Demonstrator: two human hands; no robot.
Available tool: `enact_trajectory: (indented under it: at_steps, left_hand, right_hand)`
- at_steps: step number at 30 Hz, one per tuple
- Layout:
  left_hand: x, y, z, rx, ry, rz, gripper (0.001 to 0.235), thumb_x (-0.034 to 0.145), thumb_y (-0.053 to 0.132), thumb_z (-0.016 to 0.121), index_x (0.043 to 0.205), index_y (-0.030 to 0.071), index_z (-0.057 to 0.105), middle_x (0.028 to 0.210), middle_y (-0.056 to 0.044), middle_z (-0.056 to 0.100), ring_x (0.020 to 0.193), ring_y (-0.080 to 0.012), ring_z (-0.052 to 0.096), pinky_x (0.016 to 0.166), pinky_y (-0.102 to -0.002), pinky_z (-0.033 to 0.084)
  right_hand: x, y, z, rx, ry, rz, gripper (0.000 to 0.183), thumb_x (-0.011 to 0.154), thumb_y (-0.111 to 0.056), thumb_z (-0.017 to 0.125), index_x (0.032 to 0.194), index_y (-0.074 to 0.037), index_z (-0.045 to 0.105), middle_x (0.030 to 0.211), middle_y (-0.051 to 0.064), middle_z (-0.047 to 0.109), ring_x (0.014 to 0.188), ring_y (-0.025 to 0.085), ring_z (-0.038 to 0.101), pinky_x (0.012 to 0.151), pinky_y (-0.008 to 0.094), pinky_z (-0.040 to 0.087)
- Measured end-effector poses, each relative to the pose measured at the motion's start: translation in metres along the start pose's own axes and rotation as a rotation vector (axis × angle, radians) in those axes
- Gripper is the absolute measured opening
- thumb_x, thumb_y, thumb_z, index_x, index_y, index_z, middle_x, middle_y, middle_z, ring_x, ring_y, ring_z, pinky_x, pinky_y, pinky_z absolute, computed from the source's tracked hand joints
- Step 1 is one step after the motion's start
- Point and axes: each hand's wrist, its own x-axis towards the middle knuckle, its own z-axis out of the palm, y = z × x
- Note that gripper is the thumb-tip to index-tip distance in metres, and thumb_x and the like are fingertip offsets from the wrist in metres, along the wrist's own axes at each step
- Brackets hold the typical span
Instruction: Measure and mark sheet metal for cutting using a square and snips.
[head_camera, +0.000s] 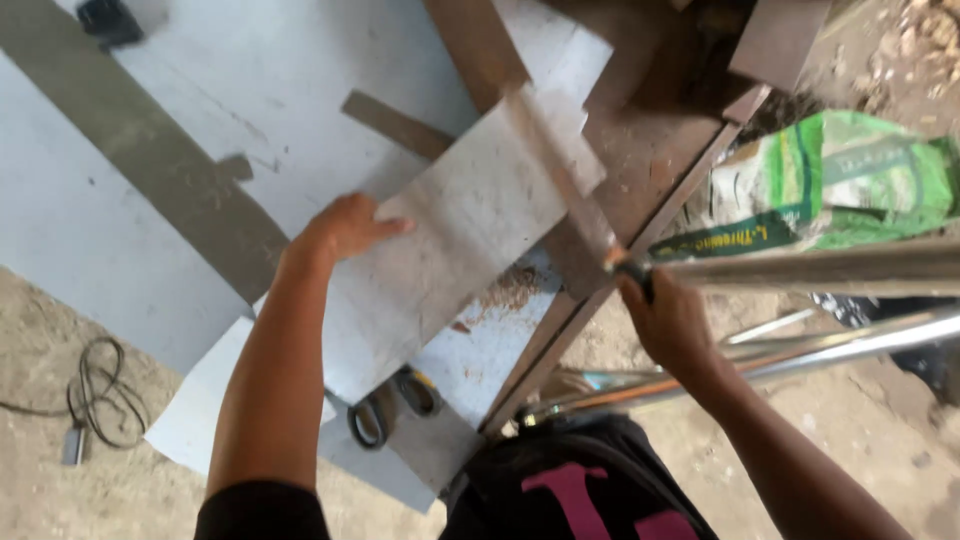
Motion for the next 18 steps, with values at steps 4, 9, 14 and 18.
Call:
enact_trajectory:
  at_steps: [4,9,14,18]
  left_hand:
    - [0.022,0.004,-0.001,-0.030,0.036,0.037,0.085,0.092,0.065,0.062,0.125,-0.013,0.067,0.129,-0.034,0.064,0.124,-0.0452,0.061,0.101,-0.054,0.052]
    - [0.032,0.000,-0.011,-0.055,0.037,0.038,0.082,0.091,0.065,0.059,0.124,-0.009,0.069,0.127,-0.032,0.067,0.123,-0.0453,0.063,0.098,-0.054,0.053]
    - [0.029,-0.004,0.008,-0.054,0.042,0.020,0.088,0.086,0.072,0.064,0.117,-0.010,0.072,0.120,-0.030,0.070,0.115,-0.0430,0.068,0.095,-0.050,0.056]
    - [0.038,-0.005,-0.001,-0.099,0.073,0.046,0.084,0.087,0.069,0.064,0.119,-0.009,0.072,0.124,-0.031,0.068,0.118,-0.0437,0.065,0.097,-0.052,0.055]
  right_hand:
    - [0.018,0.006,0.010,0.124,0.207,-0.006,0.048,0.101,-0.055,0.058,0.098,-0.008,0.059,0.080,0.027,0.069,0.090,0.050,0.069,0.077,0.060,0.051]
    - [0.049,0.009,0.001,0.029,0.059,-0.035,0.062,0.100,-0.063,0.050,0.092,-0.002,0.061,0.081,0.029,0.071,0.090,0.053,0.070,0.074,0.062,0.051]
    - [0.017,-0.002,0.006,0.128,0.268,-0.044,0.049,0.103,-0.052,0.057,0.099,-0.004,0.056,0.077,0.034,0.066,0.090,0.054,0.068,0.075,0.063,0.051]
    - [0.049,0.003,0.005,-0.103,0.067,-0.014,0.059,0.098,-0.066,0.052,0.094,-0.008,0.060,0.082,0.024,0.073,0.092,0.046,0.073,0.080,0.058,0.056]
